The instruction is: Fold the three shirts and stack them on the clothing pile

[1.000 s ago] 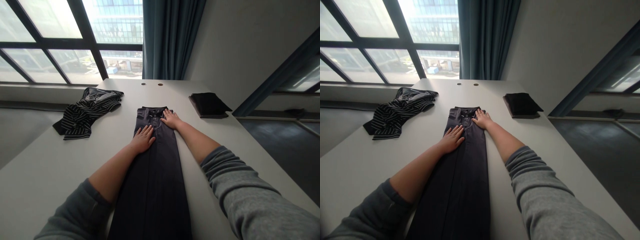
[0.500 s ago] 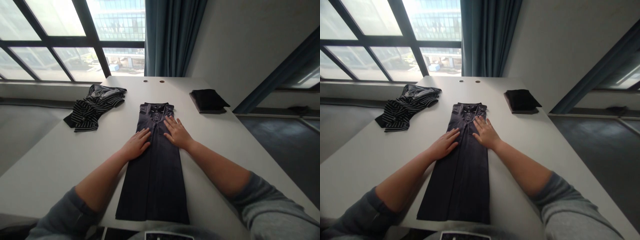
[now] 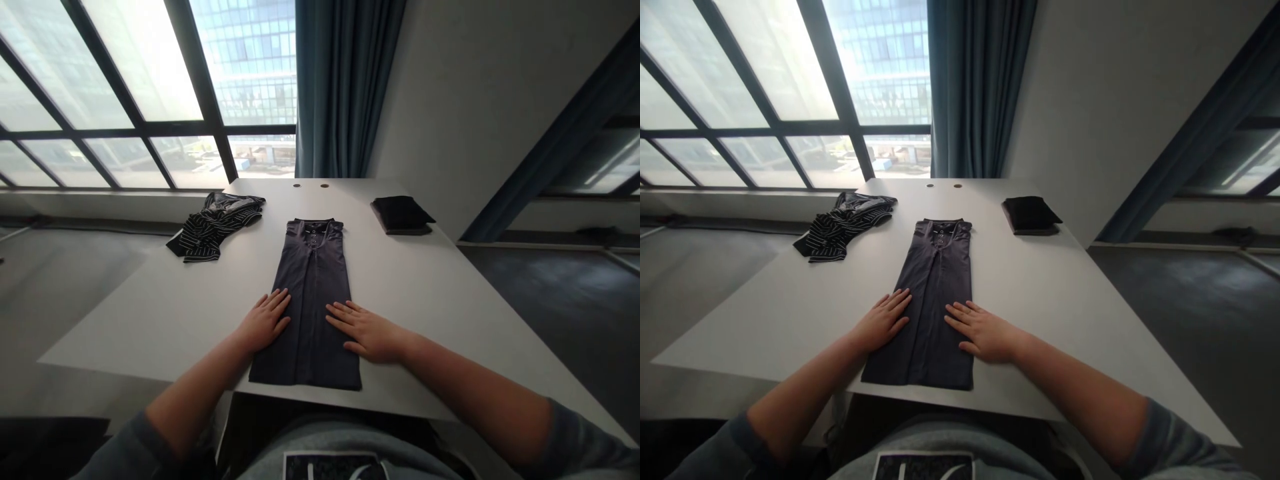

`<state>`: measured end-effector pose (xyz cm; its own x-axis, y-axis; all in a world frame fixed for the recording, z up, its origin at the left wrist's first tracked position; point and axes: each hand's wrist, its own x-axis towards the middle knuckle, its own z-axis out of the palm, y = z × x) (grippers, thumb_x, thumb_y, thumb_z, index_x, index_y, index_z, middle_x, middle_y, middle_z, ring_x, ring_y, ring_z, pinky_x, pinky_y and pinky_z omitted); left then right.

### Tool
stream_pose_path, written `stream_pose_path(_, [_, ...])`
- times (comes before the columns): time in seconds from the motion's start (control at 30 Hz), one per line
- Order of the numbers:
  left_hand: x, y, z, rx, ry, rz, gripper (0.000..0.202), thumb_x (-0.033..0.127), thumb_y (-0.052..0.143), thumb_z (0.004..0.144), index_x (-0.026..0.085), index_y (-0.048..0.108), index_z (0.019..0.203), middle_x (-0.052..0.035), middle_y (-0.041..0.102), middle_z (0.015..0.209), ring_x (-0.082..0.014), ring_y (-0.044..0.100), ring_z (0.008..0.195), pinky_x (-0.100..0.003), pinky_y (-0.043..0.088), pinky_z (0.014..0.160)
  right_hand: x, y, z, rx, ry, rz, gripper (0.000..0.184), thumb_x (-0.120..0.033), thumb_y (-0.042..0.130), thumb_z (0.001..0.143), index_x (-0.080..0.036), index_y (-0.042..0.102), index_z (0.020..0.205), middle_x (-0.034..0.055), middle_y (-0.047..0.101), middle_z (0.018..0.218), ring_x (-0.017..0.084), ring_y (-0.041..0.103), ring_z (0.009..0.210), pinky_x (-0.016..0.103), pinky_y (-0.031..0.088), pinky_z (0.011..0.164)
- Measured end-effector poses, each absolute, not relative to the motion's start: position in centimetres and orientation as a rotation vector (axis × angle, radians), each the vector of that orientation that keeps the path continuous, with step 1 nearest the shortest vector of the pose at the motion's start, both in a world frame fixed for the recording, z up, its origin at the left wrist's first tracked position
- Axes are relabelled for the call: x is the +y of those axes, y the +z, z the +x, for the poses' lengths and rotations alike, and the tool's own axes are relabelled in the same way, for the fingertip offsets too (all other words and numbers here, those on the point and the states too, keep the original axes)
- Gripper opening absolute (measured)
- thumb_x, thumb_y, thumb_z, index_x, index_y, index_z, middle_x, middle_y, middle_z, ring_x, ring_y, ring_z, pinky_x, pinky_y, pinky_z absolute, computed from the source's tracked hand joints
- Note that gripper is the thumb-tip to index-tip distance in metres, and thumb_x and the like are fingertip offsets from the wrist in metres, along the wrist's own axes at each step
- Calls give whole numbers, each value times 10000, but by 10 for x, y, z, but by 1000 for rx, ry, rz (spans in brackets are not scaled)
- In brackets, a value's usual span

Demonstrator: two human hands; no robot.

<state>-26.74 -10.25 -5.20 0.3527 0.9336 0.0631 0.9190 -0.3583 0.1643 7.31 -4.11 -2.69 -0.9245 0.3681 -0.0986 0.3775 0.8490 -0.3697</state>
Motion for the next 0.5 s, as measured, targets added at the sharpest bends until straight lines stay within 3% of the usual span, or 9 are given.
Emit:
stream_pose_path(0.17, [-149,-41,-281,1602,392,2448,516,362,523,1036,249,509,1539,-100,436,1646,-277,388,1534,-538,310,1273,-82,-25,96,3136,-708,497,678,-281,612,982,-261,393,1624,110,370,1673,309,270,1579,576,205,1299])
stream_pose_path(0.27, [-183,-30,-299,1463,534,2360,313,269,587,986,256,702,1277,-97,597,1501,-253,556,1390,-457,460,1182,-100,-24,110,3251,-757,449,564,-134,542,974,-239,545,1528,116,537,1567,272,438,1504,526,349,1259])
stream_pose_path(0.37, [-206,-24,-315,1360,575,2274,170,221,635,940,241,752,1061,-96,668,1391,-246,608,1303,-421,509,1119,-108,-23,115,3374,-793,448,460,-100,540,960,-224,669,1383,129,680,1400,245,599,1355,481,466,1178])
stream_pose_path(0.5, [-214,-25,-324,1318,486,2291,287,236,717,889,290,753,1168,-71,640,1448,-270,530,1390,-485,425,1189,-109,-24,109,3432,-774,416,323,-141,633,920,-229,737,1213,115,725,1257,241,654,1211,459,515,1092])
